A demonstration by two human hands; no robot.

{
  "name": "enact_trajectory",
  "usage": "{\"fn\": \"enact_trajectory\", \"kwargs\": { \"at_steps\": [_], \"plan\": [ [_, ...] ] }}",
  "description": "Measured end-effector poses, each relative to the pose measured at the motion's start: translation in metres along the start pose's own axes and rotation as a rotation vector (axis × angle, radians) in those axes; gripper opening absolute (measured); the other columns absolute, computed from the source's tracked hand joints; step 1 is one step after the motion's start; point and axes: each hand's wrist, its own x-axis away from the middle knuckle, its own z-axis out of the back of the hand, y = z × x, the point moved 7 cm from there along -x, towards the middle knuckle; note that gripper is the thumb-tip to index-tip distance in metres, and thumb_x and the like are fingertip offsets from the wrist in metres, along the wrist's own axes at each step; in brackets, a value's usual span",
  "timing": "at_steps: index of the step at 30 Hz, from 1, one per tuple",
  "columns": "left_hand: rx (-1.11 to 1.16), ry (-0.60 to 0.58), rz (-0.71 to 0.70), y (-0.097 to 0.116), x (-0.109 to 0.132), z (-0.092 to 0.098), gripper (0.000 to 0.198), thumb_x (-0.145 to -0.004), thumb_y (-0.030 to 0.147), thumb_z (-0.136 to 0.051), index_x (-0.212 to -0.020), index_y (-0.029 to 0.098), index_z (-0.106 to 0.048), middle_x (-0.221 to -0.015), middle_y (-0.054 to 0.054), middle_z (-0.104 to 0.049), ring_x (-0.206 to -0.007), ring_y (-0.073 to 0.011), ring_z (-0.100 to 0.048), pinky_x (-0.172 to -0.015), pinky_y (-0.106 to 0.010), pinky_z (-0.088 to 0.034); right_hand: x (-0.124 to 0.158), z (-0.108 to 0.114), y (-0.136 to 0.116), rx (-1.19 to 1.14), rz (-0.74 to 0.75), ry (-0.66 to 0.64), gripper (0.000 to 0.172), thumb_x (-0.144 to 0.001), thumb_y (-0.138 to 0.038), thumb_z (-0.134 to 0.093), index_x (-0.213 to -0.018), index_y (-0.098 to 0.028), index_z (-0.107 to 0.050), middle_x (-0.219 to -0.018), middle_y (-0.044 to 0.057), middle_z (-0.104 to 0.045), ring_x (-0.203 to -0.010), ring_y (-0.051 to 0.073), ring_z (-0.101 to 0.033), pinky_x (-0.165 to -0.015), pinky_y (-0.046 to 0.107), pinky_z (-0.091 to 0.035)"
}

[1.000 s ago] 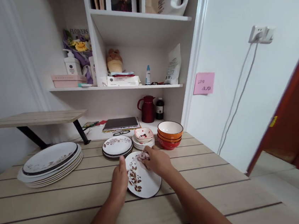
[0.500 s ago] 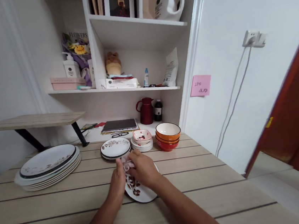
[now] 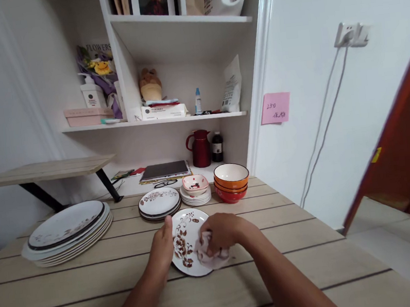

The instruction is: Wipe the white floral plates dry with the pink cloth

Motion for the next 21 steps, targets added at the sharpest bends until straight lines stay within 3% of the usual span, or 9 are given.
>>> {"fn": "enact_trajectory", "kwargs": {
  "at_steps": [4,9,11,15,21],
  "plan": [
    [-0.003,0.011,-0.021,0.003,0.0,-0.001,0.073,-0.082,0.07,-0.031,-0.095,0.011,-0.071,-0.1,-0.019,-0.074,-0.098,-0.0299,-0.067,-0.084,-0.034,-0.048,-0.007,0.02,0.012,0.132,-0.18,0.391,0.03,-0.065,-0.026,-0.068,-0.094,-0.028,-0.069,-0.096,0.004,-0.069,-0.085,0.024,-0.063,-0.059,0.027,-0.036],
    [-0.014,0.022,-0.006,0.004,0.0,-0.002,0.074,-0.083,0.068,-0.028,-0.094,0.009,-0.071,-0.103,-0.022,-0.072,-0.099,-0.0321,-0.066,-0.085,-0.037,-0.048,-0.019,0.018,0.009,0.147,-0.265,0.536,0.027,-0.082,-0.022,-0.049,-0.105,-0.022,-0.063,-0.113,0.01,-0.06,-0.09,0.024,-0.062,-0.063,0.03,-0.038],
    [-0.012,0.015,0.004,0.005,0.002,-0.002,0.076,-0.085,0.067,-0.025,-0.098,0.008,-0.071,-0.107,-0.022,-0.071,-0.102,-0.0325,-0.065,-0.088,-0.038,-0.047,-0.021,0.016,0.0,0.127,-0.203,0.569,0.028,-0.083,-0.022,-0.049,-0.108,-0.022,-0.061,-0.118,0.01,-0.056,-0.09,0.022,-0.061,-0.066,0.029,-0.04],
    [-0.01,0.0,0.029,0.006,0.004,-0.002,0.08,-0.086,0.067,-0.019,-0.11,0.008,-0.067,-0.117,-0.021,-0.067,-0.113,-0.0316,-0.06,-0.092,-0.038,-0.044,-0.02,0.014,-0.026,0.01,0.058,0.6,0.037,-0.082,-0.02,-0.051,-0.119,-0.022,-0.056,-0.121,0.008,-0.052,-0.095,0.02,-0.059,-0.076,0.029,-0.043],
    [-0.01,-0.008,0.068,0.002,0.002,0.001,0.089,-0.082,0.073,-0.014,-0.108,0.008,-0.068,-0.113,-0.023,-0.068,-0.112,-0.0342,-0.06,-0.092,-0.04,-0.044,-0.011,0.013,-0.048,-0.084,0.349,0.501,0.039,-0.08,-0.017,-0.056,-0.119,-0.024,-0.061,-0.114,0.006,-0.054,-0.098,0.019,-0.056,-0.086,0.029,-0.043]
  ]
}}
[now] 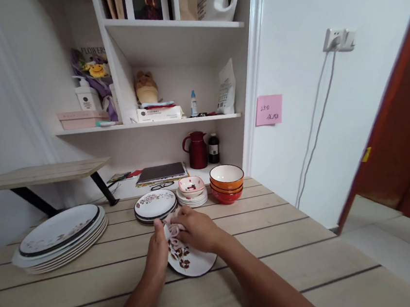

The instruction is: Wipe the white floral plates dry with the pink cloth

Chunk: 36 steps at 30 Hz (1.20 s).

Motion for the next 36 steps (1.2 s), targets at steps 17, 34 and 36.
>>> {"fn": "enact_trajectory", "kwargs": {
  "at_steps": [17,34,36],
  "plan": [
    [-0.034,0.048,-0.094,0.002,0.0,0.0,0.078,-0.08,0.074,-0.026,-0.084,0.011,-0.071,-0.09,-0.021,-0.074,-0.089,-0.0316,-0.069,-0.077,-0.036,-0.05,0.026,0.017,0.062,0.158,-0.448,-0.248,0.038,-0.06,-0.029,-0.074,-0.098,-0.028,-0.068,-0.085,0.001,-0.07,-0.074,0.02,-0.062,-0.058,0.025,-0.039],
    [-0.056,0.05,-0.063,0.001,0.0,-0.003,0.083,-0.085,0.068,-0.013,-0.1,0.009,-0.069,-0.106,-0.023,-0.07,-0.107,-0.0348,-0.062,-0.088,-0.041,-0.046,-0.008,-0.007,0.006,-0.068,-0.072,0.134,0.039,-0.079,-0.018,-0.059,-0.118,-0.023,-0.059,-0.115,0.007,-0.054,-0.102,0.019,-0.054,-0.09,0.029,-0.041],
    [-0.032,0.023,-0.058,-0.002,-0.002,-0.003,0.086,-0.083,0.071,-0.01,-0.099,0.011,-0.069,-0.103,-0.021,-0.072,-0.103,-0.0331,-0.064,-0.085,-0.039,-0.047,-0.007,-0.006,-0.006,-0.126,0.013,0.086,0.041,-0.077,-0.015,-0.061,-0.118,-0.023,-0.06,-0.113,0.006,-0.055,-0.103,0.019,-0.054,-0.09,0.029,-0.042]
  ]
}}
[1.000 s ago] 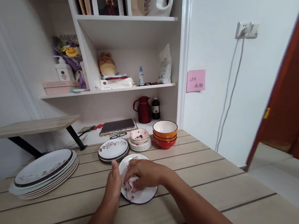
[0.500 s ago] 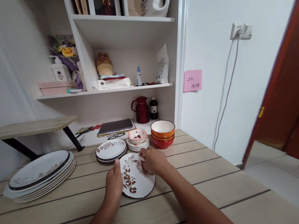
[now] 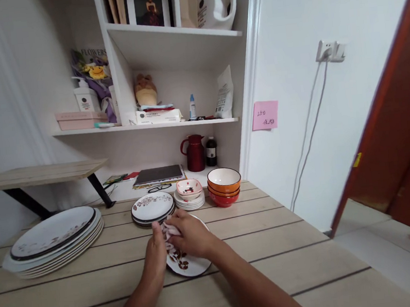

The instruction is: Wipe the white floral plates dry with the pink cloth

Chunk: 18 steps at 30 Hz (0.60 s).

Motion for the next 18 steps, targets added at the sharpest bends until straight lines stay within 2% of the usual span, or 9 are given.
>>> {"fn": "enact_trajectory", "kwargs": {
  "at_steps": [3,6,9,10,12,15,18],
  "plan": [
    [0.036,-0.016,0.014,-0.004,-0.003,-0.001,0.092,-0.079,0.077,-0.007,-0.093,0.011,-0.07,-0.099,-0.021,-0.073,-0.098,-0.0317,-0.066,-0.082,-0.037,-0.049,0.003,0.001,-0.009,-0.05,0.051,-0.134,0.043,-0.072,-0.012,-0.065,-0.114,-0.024,-0.063,-0.109,0.004,-0.058,-0.102,0.019,-0.055,-0.088,0.028,-0.042],
    [0.04,0.006,0.032,-0.008,-0.004,0.0,0.094,-0.078,0.079,-0.009,-0.09,0.01,-0.071,-0.098,-0.023,-0.073,-0.098,-0.0327,-0.067,-0.081,-0.038,-0.049,0.012,0.005,-0.004,-0.09,0.044,-0.328,0.041,-0.069,-0.014,-0.069,-0.108,-0.024,-0.065,-0.109,0.002,-0.061,-0.101,0.018,-0.056,-0.088,0.026,-0.042],
    [0.034,0.029,0.027,-0.007,-0.003,0.002,0.09,-0.079,0.077,-0.015,-0.094,0.008,-0.071,-0.098,-0.024,-0.072,-0.099,-0.0338,-0.066,-0.083,-0.038,-0.049,0.027,0.008,0.017,-0.062,-0.076,-0.542,0.04,-0.066,-0.021,-0.073,-0.105,-0.025,-0.066,-0.103,-0.001,-0.064,-0.094,0.017,-0.058,-0.079,0.024,-0.044],
    [0.033,0.032,0.021,-0.006,-0.003,0.003,0.088,-0.08,0.076,-0.017,-0.095,0.008,-0.071,-0.099,-0.024,-0.072,-0.1,-0.0339,-0.066,-0.083,-0.038,-0.049,0.031,0.01,0.027,-0.026,-0.144,-0.576,0.04,-0.064,-0.024,-0.075,-0.103,-0.025,-0.066,-0.099,-0.001,-0.066,-0.09,0.018,-0.059,-0.074,0.024,-0.044],
    [0.033,0.031,-0.001,-0.004,-0.001,0.003,0.085,-0.081,0.074,-0.02,-0.097,0.008,-0.071,-0.101,-0.023,-0.072,-0.101,-0.0332,-0.066,-0.084,-0.038,-0.048,0.036,0.018,0.048,0.059,-0.296,-0.541,0.04,-0.06,-0.027,-0.077,-0.099,-0.025,-0.066,-0.092,-0.002,-0.068,-0.081,0.017,-0.061,-0.064,0.023,-0.042],
    [0.028,0.05,-0.039,0.0,0.0,0.003,0.079,-0.082,0.071,-0.025,-0.099,0.008,-0.07,-0.102,-0.022,-0.072,-0.101,-0.032,-0.066,-0.085,-0.037,-0.048,0.032,0.036,0.073,0.195,-0.479,-0.278,0.041,-0.061,-0.031,-0.075,-0.101,-0.025,-0.064,-0.091,-0.001,-0.069,-0.076,0.017,-0.061,-0.058,0.023,-0.037],
    [0.019,0.084,-0.064,0.002,0.001,0.002,0.074,-0.083,0.069,-0.028,-0.098,0.01,-0.071,-0.101,-0.021,-0.073,-0.098,-0.0318,-0.067,-0.084,-0.037,-0.048,0.026,0.04,0.081,0.295,-0.55,-0.08,0.041,-0.068,-0.031,-0.07,-0.107,-0.023,-0.06,-0.098,0.004,-0.067,-0.085,0.021,-0.061,-0.06,0.025,-0.035]
  ]
}}
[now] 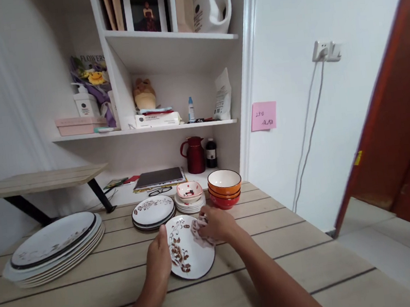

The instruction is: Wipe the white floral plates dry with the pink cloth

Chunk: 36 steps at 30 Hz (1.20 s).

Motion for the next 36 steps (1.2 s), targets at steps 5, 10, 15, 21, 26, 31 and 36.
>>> {"fn": "enact_trajectory", "kwargs": {
  "at_steps": [5,10,15,21,26,31,36],
  "plan": [
    [-0.006,0.03,-0.009,-0.001,0.0,-0.002,0.071,-0.084,0.067,-0.028,-0.098,0.012,-0.07,-0.099,-0.019,-0.073,-0.097,-0.0317,-0.067,-0.082,-0.037,-0.049,-0.006,-0.007,-0.015,0.037,-0.023,0.166,0.027,-0.08,-0.028,-0.059,-0.106,-0.022,-0.058,-0.113,0.007,-0.06,-0.095,0.021,-0.059,-0.067,0.026,-0.035],
    [0.008,0.011,-0.04,0.002,0.004,-0.005,0.07,-0.086,0.065,-0.026,-0.101,0.013,-0.07,-0.101,-0.018,-0.073,-0.101,-0.0317,-0.066,-0.085,-0.037,-0.049,-0.005,-0.008,-0.032,0.019,0.072,0.26,0.028,-0.082,-0.026,-0.057,-0.11,-0.026,-0.058,-0.118,0.003,-0.056,-0.095,0.019,-0.059,-0.068,0.025,-0.037],
    [-0.052,-0.031,-0.036,0.008,0.009,-0.007,0.073,-0.087,0.064,-0.021,-0.102,0.012,-0.07,-0.109,-0.02,-0.071,-0.109,-0.0334,-0.062,-0.092,-0.039,-0.045,0.003,-0.007,-0.056,-0.069,0.274,0.258,0.036,-0.078,-0.017,-0.055,-0.112,-0.028,-0.059,-0.119,0.001,-0.056,-0.101,0.018,-0.057,-0.077,0.025,-0.041],
    [-0.131,-0.069,-0.046,0.009,0.009,-0.008,0.073,-0.088,0.061,-0.019,-0.103,0.011,-0.07,-0.106,-0.022,-0.071,-0.106,-0.0348,-0.062,-0.087,-0.04,-0.045,0.012,-0.007,-0.076,-0.106,0.418,0.187,0.042,-0.081,-0.023,-0.055,-0.121,-0.037,-0.059,-0.121,0.001,-0.054,-0.098,0.017,-0.058,-0.077,0.025,-0.043],
    [-0.037,-0.007,-0.06,0.006,0.008,-0.005,0.058,-0.085,0.059,-0.036,-0.1,0.015,-0.071,-0.1,-0.016,-0.074,-0.097,-0.03,-0.066,-0.082,-0.034,-0.047,0.003,0.002,-0.049,0.003,0.154,0.211,0.045,-0.082,-0.026,-0.056,-0.126,-0.039,-0.056,-0.124,0.002,-0.051,-0.098,0.019,-0.059,-0.072,0.026,-0.043],
    [-0.057,0.09,0.017,0.003,0.009,0.003,0.052,-0.083,0.054,-0.04,-0.095,0.013,-0.07,-0.09,-0.016,-0.074,-0.084,-0.029,-0.067,-0.076,-0.035,-0.047,0.005,0.01,-0.035,0.259,0.003,0.154,0.032,-0.087,-0.025,-0.051,-0.116,-0.027,-0.061,-0.122,0.008,-0.056,-0.094,0.022,-0.064,-0.068,0.028,-0.045],
    [-0.069,0.128,0.01,0.004,0.009,0.007,0.051,-0.083,0.05,-0.038,-0.097,0.011,-0.068,-0.097,-0.019,-0.072,-0.093,-0.0313,-0.065,-0.081,-0.038,-0.046,0.02,0.013,-0.038,0.407,-0.004,0.019,0.024,-0.078,-0.016,-0.059,-0.101,-0.014,-0.069,-0.104,0.018,-0.067,-0.088,0.03,-0.068,-0.067,0.034,-0.048]
  ]
}}
